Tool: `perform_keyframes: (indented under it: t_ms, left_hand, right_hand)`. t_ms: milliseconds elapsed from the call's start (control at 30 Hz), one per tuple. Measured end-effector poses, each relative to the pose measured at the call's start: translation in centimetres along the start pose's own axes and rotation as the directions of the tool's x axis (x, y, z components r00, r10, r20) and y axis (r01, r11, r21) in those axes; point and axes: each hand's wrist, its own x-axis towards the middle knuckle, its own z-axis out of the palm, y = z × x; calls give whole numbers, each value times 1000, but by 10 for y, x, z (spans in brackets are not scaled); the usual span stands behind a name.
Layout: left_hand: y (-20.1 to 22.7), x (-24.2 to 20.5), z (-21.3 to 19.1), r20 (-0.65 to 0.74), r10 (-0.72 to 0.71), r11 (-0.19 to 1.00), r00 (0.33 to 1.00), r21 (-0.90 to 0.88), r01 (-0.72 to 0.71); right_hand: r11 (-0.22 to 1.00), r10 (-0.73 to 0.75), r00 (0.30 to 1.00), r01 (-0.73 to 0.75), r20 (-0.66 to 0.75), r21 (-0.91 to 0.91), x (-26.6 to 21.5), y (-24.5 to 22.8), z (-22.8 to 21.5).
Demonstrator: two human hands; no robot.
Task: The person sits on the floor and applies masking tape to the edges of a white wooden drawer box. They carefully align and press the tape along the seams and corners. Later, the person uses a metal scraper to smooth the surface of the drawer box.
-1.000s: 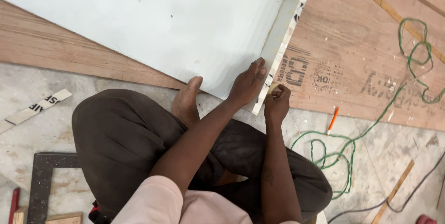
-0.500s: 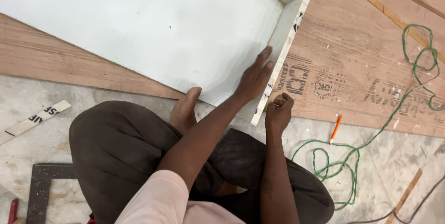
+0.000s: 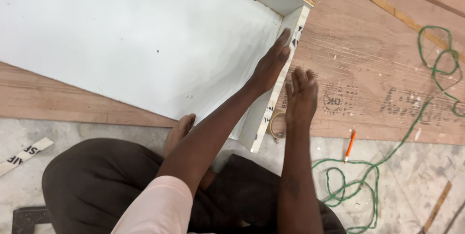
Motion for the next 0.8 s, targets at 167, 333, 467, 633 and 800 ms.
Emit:
perform_keyframes:
  t_ms: [167,333,467,633,800]
  left_hand:
    - [-15,64,10,13,-41,984,999,-174,42]
    - [-55,88,20,19,-41,993,999,-113,43]
    - [-67,87,16,-7,3,999,1000,37,-3]
    - [-64,81,15,-11,-44,996,999,72,45]
    - [-63,82,13,-32,-56,989,998,137,60]
  right_hand:
    - [944,-121,969,45,215,327,100,-10,15]
    - [928,-211,920,82,331,363,150,11,22]
    - [925,-243,910,113,337,363,153,25,30]
    - [964,-260,942,267,213,-6,141,28,35]
    - [978,-190,958,203,217,-40,143,21,39]
